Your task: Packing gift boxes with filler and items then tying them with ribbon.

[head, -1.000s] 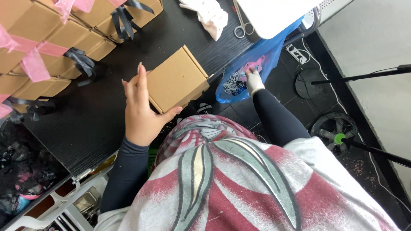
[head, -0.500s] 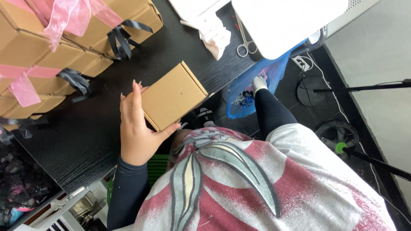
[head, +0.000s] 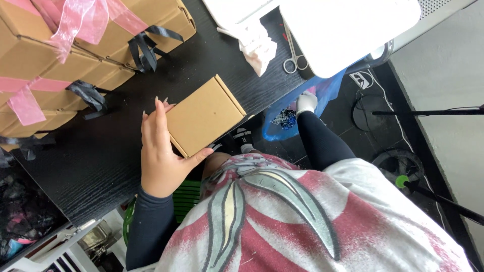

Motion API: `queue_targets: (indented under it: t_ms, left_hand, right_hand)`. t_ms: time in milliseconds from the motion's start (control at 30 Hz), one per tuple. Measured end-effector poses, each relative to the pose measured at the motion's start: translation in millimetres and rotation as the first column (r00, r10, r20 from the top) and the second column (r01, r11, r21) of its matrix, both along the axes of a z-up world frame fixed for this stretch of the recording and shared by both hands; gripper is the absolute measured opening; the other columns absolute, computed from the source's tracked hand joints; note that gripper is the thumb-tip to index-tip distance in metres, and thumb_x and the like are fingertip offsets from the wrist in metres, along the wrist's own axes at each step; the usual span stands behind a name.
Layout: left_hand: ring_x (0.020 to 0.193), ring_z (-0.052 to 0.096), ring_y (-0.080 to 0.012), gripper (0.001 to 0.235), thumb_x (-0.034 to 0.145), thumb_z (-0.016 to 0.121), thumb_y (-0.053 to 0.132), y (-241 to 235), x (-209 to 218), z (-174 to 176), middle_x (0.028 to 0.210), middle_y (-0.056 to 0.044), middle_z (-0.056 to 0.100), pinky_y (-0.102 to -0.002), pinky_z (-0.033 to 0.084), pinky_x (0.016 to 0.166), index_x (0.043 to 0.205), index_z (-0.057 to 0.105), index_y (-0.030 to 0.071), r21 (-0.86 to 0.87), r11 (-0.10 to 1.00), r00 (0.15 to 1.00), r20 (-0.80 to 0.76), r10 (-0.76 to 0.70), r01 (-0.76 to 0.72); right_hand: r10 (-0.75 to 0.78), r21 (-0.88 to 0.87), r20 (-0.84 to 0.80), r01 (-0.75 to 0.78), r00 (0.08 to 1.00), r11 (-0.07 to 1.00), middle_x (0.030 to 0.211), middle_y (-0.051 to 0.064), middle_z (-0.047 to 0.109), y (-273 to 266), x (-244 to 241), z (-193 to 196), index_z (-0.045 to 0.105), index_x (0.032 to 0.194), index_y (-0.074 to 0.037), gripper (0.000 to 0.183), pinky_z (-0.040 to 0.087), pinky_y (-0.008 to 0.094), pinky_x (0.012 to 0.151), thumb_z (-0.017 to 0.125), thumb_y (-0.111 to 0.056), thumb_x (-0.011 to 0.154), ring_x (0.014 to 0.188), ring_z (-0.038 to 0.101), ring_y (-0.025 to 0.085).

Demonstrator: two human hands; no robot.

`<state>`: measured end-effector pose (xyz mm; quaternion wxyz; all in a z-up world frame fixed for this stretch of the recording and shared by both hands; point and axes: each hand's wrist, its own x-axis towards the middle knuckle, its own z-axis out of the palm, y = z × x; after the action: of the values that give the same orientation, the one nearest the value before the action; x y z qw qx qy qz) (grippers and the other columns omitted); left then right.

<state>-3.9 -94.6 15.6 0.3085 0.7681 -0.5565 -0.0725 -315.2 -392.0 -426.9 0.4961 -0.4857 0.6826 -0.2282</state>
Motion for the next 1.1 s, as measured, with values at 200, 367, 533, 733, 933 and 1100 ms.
queue_targets:
  t_ms: [200,367,533,733,933,1100]
  left_hand:
    - [0.139,0.049,-0.0407,0.123,0.080,0.086,0.054,0,-1,-1,0.148,-0.021,0.052,-0.068,0.029,0.122,0.162,0.016,-0.004,0.022,1.000,0.999,0.034,-0.010,0.010]
    - [0.139,0.049,-0.0401,0.121,0.083,0.087,0.053,2,-2,-1,0.149,-0.020,0.052,-0.067,0.029,0.124,0.163,0.016,-0.003,0.000,1.000,1.000,0.015,-0.006,0.006]
    - [0.142,0.044,-0.0437,0.120,0.085,0.087,0.053,6,-2,-5,0.155,-0.023,0.043,-0.059,0.034,0.123,0.164,0.015,-0.001,0.002,1.000,1.000,-0.002,-0.002,0.002]
    - [0.150,0.034,-0.0495,0.120,0.089,0.087,0.056,14,-5,-10,0.160,-0.027,0.028,-0.054,0.036,0.124,0.166,0.014,0.000,-0.026,0.999,0.999,-0.003,0.035,-0.035]
    - [0.153,0.010,-0.0532,0.117,0.088,0.084,0.063,23,-11,-1,0.162,-0.026,0.022,-0.067,0.024,0.126,0.163,0.021,-0.001,-0.167,0.986,0.981,0.190,0.039,-0.007]
    - [0.147,0.024,-0.0433,0.061,0.096,0.082,0.042,38,-29,10,0.146,-0.013,0.043,-0.058,0.031,0.122,0.142,0.061,0.010,-0.349,0.936,0.933,0.349,0.087,0.043]
  right_hand:
    - [0.054,-0.123,-0.025,-0.057,0.998,0.991,0.090,0.006,0.071,28,7,81,0.069,0.109,0.002,0.024,0.055,0.026,0.071,0.074,0.004,0.086,0.079,0.067,0.013]
    - [0.112,-0.072,0.178,-0.101,0.978,0.992,0.083,0.002,0.063,27,-4,123,0.057,0.118,-0.004,0.032,0.053,0.026,0.064,0.065,0.005,0.088,0.070,0.062,0.011]
    - [0.193,-0.083,0.576,-0.179,0.795,0.980,0.088,0.001,0.061,35,-13,177,0.056,0.119,-0.005,0.029,0.052,0.023,0.076,0.058,0.008,0.093,0.080,0.062,0.010]
    - [0.384,-0.234,0.622,-0.305,0.682,0.923,0.093,-0.002,0.058,50,-16,257,0.060,0.119,-0.002,0.026,0.054,0.026,0.089,0.056,0.010,0.096,0.088,0.060,0.009]
    - [0.520,-0.293,0.544,-0.432,0.658,0.853,0.102,0.003,0.067,83,1,379,0.062,0.113,-0.002,0.014,0.054,0.026,0.090,0.063,0.006,0.101,0.094,0.065,0.011]
    - [0.616,-0.341,0.423,-0.513,0.665,0.788,0.104,0.004,0.070,127,24,458,0.065,0.109,-0.004,0.011,0.053,0.025,0.088,0.068,0.003,0.101,0.096,0.067,0.012]
